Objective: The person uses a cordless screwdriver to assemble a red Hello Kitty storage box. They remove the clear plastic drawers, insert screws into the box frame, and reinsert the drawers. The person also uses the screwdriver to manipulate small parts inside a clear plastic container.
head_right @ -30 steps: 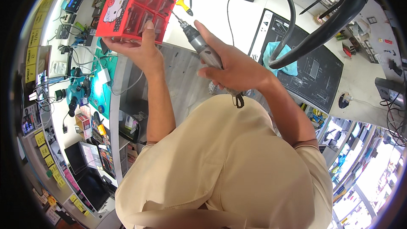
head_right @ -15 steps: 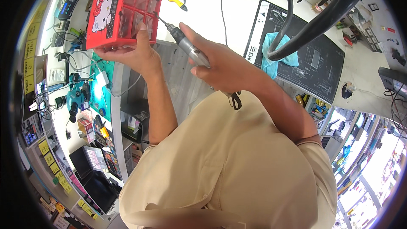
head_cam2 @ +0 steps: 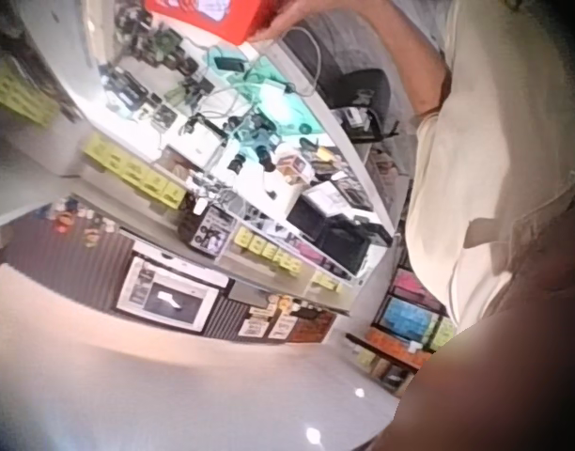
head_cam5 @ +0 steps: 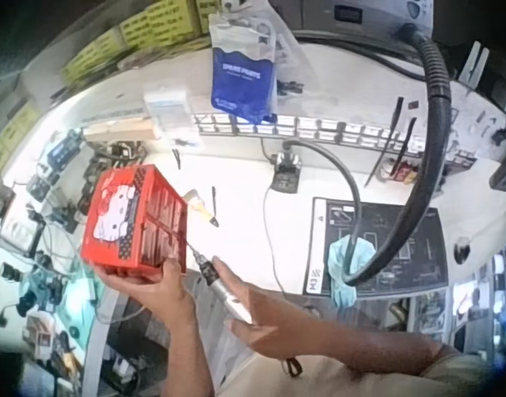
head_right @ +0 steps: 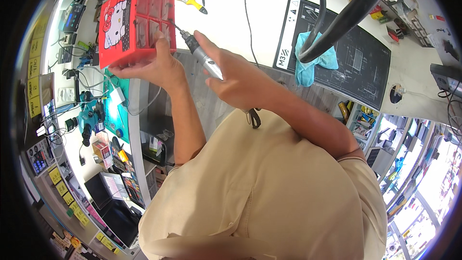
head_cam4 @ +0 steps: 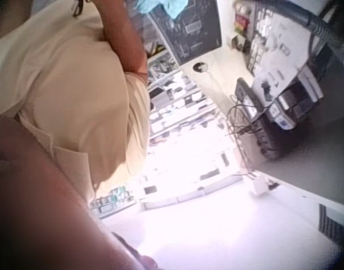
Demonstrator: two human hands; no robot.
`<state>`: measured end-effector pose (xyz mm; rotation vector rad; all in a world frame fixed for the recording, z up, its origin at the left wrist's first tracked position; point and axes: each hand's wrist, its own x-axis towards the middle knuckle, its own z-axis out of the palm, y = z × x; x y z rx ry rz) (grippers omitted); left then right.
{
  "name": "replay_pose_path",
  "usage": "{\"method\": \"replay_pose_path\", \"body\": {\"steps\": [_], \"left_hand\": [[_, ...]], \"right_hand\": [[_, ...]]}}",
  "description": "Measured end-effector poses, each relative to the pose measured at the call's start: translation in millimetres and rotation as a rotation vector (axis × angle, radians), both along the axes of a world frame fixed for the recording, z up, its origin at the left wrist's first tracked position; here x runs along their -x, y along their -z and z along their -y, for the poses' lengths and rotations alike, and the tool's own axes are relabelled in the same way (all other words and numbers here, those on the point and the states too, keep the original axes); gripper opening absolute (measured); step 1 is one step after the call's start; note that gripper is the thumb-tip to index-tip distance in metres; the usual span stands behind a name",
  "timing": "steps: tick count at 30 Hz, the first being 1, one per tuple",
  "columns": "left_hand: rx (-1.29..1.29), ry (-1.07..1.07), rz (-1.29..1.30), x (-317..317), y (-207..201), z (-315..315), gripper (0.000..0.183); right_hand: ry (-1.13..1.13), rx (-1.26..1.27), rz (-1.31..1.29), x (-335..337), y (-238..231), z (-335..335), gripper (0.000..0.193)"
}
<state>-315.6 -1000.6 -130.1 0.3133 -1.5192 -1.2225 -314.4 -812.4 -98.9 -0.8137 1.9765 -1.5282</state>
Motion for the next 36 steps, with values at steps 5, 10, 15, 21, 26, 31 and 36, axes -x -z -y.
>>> {"method": "replay_pose_path", "body": {"steps": [5,10,15,21,26,31,36], "left_hand": [[0.072,-0.061,0.066,-2,6,5,0.115],[0.059,-0.079,0.029,1,5,2,0.117],[0.04,-0.089,0.018,5,2,-1,0.117],[0.026,-0.088,0.03,8,5,3,0.127],[0.06,-0.128,0.041,10,7,3,0.119],[0.047,-0.137,0.044,13,8,2,0.119],[0.073,-0.156,0.077,15,10,7,0.119]], "right_hand": [[-0.007,0.023,0.116,-4,5,1,0.091],[-0.001,-0.015,0.141,-4,2,2,0.091],[0.008,-0.014,0.122,-5,4,7,0.089],[0.009,-0.064,0.147,-6,2,11,0.089],[0.032,-0.083,0.093,-7,-1,15,0.091],[0.03,-0.127,0.119,-7,-3,22,0.091],[0.008,-0.091,0.183,-5,-5,26,0.089]]}}
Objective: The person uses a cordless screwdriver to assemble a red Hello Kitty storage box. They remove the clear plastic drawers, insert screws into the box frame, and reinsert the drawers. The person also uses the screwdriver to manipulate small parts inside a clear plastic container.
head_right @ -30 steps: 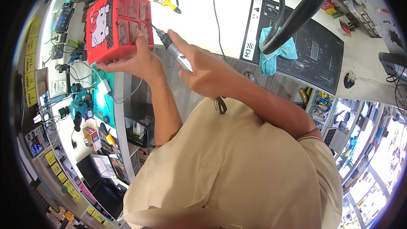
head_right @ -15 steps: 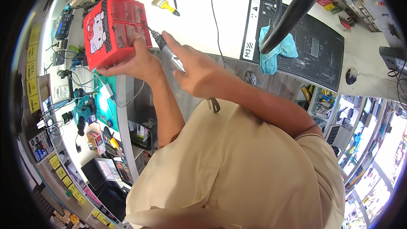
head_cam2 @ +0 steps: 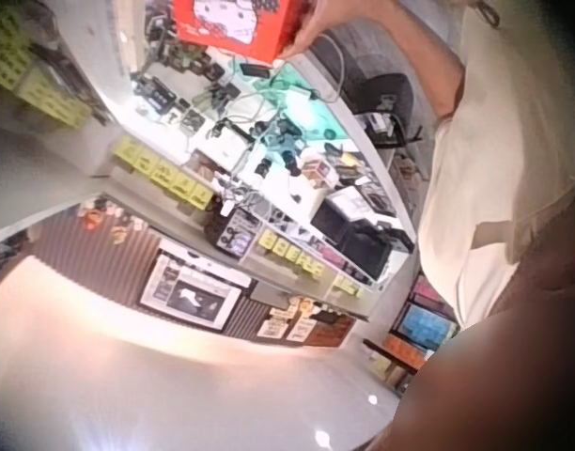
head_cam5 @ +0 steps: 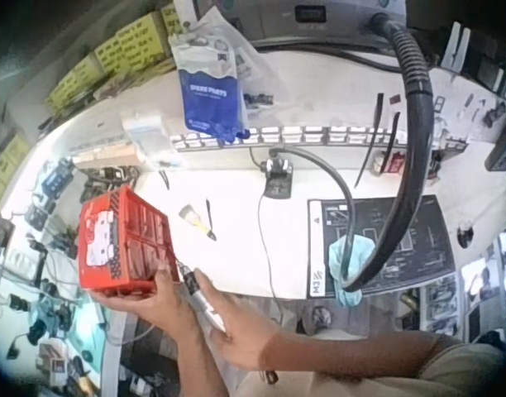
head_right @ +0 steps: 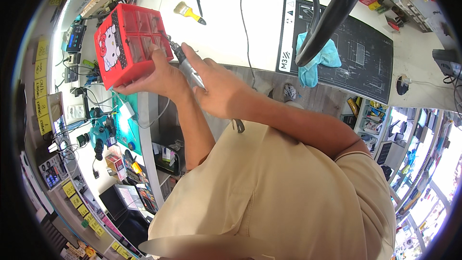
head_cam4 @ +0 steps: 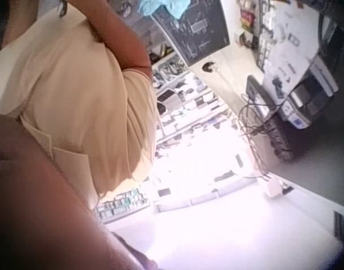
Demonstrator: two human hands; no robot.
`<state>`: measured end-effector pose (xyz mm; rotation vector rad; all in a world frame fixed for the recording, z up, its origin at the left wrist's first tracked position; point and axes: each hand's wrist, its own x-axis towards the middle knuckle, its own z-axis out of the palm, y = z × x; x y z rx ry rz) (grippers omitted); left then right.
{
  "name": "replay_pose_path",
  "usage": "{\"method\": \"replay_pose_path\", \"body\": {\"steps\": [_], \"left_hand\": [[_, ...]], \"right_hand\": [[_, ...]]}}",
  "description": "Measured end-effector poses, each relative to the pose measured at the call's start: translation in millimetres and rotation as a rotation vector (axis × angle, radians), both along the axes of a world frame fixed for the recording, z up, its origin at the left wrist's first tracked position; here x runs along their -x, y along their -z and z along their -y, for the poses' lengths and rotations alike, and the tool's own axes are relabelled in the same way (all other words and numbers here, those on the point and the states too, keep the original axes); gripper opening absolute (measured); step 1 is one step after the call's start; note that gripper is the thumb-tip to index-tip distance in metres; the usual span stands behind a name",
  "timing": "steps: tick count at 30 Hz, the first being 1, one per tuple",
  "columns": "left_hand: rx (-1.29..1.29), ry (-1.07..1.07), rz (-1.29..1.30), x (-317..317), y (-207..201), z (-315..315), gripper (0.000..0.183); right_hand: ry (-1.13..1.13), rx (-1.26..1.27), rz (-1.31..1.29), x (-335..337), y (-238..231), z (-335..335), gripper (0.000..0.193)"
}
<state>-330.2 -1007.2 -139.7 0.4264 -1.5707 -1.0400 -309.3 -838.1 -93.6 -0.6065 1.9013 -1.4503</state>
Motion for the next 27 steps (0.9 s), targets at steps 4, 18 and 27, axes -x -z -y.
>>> {"method": "replay_pose_path", "body": {"steps": [4,18,27], "left_hand": [[0.004,0.013,0.0,-0.5,1.1,2.9,0.119],[-0.031,0.013,-0.014,0.1,-3.3,2.8,0.121],[-0.034,0.042,-0.036,-0.7,-5.8,3.8,0.117]], "right_hand": [[0.0,-0.013,0.01,0.7,-2.1,2.0,0.089],[-0.001,-0.043,-0.012,-0.2,-1.5,6.3,0.089],[0.018,-0.032,-0.036,-1.6,0.8,8.0,0.089]]}}
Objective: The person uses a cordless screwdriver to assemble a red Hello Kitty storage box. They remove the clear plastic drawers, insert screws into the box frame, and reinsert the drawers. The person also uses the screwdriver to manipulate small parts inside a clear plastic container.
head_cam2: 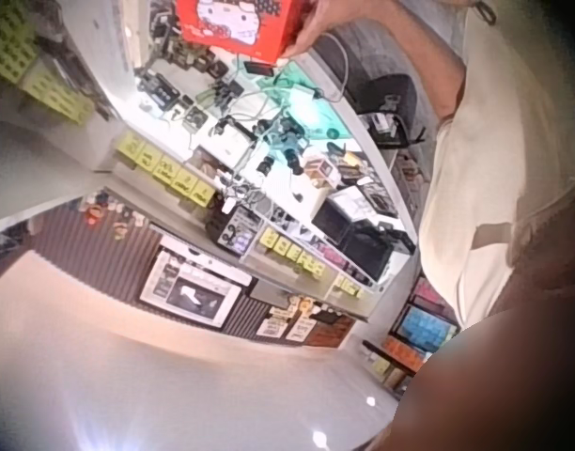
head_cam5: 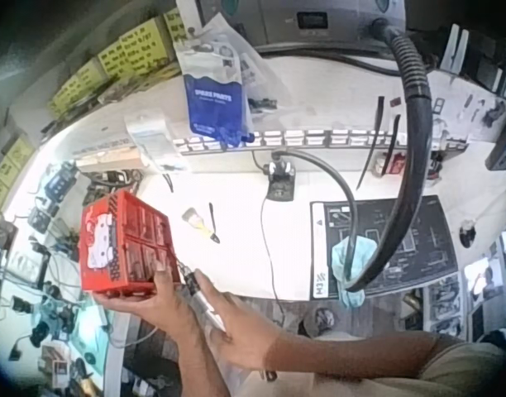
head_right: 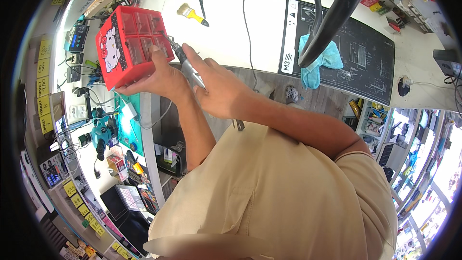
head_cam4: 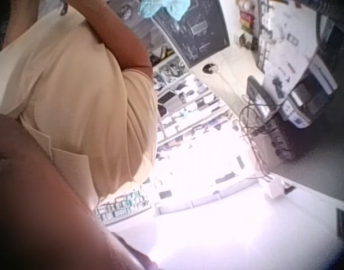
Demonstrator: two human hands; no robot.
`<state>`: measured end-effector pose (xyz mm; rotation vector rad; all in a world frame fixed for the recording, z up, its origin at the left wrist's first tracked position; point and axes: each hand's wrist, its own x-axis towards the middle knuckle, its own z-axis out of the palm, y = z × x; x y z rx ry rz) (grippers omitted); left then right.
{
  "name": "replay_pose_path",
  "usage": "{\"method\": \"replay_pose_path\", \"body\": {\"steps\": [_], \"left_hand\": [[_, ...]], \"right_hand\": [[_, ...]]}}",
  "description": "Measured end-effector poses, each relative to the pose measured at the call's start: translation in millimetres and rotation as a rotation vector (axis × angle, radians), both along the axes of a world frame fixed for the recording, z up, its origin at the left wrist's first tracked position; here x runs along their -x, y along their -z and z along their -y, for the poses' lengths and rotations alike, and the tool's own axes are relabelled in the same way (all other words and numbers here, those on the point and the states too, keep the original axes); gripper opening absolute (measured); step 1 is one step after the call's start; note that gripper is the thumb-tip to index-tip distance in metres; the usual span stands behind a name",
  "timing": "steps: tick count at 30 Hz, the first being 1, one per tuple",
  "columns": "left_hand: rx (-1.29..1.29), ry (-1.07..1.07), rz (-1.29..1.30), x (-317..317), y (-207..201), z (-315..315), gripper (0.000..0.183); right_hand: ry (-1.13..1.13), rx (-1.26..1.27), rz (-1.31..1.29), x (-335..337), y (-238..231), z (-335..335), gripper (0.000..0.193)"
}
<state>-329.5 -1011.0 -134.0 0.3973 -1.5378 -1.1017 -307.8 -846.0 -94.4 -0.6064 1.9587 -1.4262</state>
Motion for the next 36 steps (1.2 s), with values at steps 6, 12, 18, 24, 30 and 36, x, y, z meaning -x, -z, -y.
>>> {"method": "replay_pose_path", "body": {"steps": [6,12,18,24,30,36], "left_hand": [[0.023,-0.043,0.02,-1,0,0,0.116],[-0.083,0.025,-0.04,-2,-7,-5,0.115],[-0.04,0.011,-0.042,-6,-13,-12,0.107],[-0.081,0.078,-0.108,-14,-21,-11,0.102],[-0.014,0.056,-0.091,-13,-23,-8,0.103],[-0.017,0.062,-0.081,-13,-21,-11,0.107]], "right_hand": [[0.027,0.015,-0.018,-3,2,2,0.09],[0.068,0.12,-0.116,-11,15,6,0.09],[0.172,0.154,-0.079,-3,9,7,0.091],[0.124,0.171,-0.052,8,-12,-23,0.086],[-0.004,0.066,-0.106,-1,-19,-36,0.09],[-0.012,0.052,-0.115,-2,-17,-38,0.091]]}}
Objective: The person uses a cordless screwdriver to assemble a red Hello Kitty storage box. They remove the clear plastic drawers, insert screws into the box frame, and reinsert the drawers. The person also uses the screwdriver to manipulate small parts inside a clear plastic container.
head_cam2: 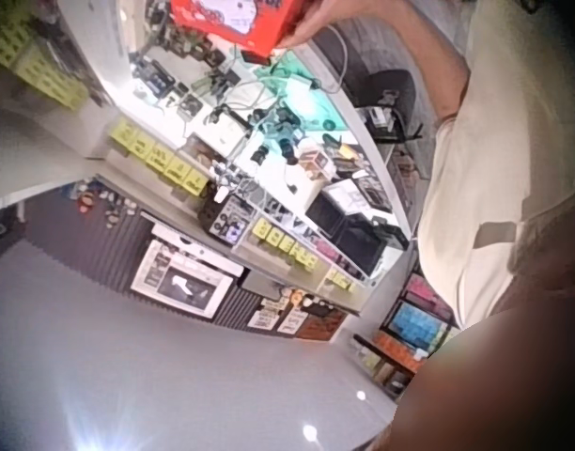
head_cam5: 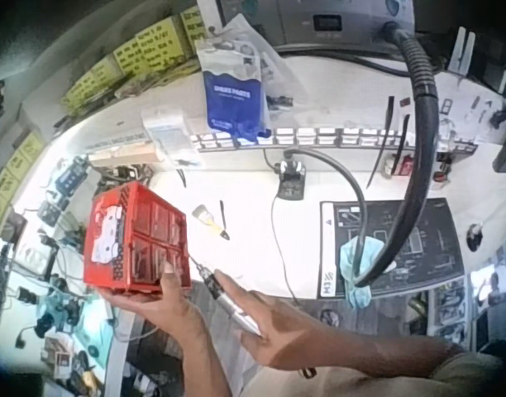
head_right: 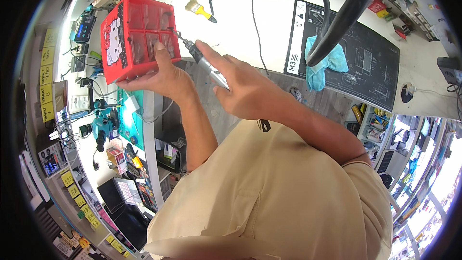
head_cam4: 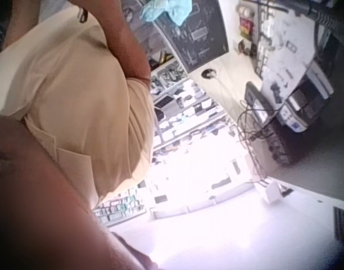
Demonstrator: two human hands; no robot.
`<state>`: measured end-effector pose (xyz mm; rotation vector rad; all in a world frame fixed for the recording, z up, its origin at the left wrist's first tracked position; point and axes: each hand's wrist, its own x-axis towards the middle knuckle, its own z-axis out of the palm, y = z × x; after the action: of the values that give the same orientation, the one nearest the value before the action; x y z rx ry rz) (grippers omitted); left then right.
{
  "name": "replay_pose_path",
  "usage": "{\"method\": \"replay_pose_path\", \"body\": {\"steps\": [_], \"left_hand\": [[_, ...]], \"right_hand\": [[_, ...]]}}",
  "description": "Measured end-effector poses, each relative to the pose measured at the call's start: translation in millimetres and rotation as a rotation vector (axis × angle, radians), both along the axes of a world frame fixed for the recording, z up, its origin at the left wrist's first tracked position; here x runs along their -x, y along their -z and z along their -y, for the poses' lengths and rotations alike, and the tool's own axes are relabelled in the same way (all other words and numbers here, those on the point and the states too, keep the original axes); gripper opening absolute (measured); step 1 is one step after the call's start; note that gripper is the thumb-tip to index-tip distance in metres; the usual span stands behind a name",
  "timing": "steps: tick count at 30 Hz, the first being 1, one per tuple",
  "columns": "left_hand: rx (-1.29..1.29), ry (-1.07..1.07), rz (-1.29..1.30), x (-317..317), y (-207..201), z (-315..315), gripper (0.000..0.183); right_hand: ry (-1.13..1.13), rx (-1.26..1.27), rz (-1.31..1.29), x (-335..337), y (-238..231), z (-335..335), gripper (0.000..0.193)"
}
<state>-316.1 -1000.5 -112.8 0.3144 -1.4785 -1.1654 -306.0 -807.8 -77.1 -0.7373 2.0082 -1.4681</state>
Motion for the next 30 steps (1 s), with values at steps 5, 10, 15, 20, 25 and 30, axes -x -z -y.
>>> {"method": "replay_pose_path", "body": {"steps": [5,10,15,20,25,30], "left_hand": [[-0.002,-0.018,0.008,0,0,-5,0.109],[0.002,-0.037,0.016,1,-1,-8,0.109],[-0.004,-0.04,0.007,2,-1,-11,0.11],[-0.003,-0.028,0.002,4,-1,-12,0.112],[-0.01,-0.027,0.025,7,1,-12,0.118],[-0.018,-0.026,0.052,9,5,-10,0.124]], "right_hand": [[0.043,0.045,-0.003,-3,5,4,0.088],[0.057,0.142,0.066,-5,9,8,0.087],[0.069,0.142,0.169,-5,6,13,0.088],[0.06,0.121,0.196,-3,4,13,0.087],[0.099,0.104,0.16,-3,10,20,0.087],[0.1,0.048,0.108,-1,14,22,0.088]]}}
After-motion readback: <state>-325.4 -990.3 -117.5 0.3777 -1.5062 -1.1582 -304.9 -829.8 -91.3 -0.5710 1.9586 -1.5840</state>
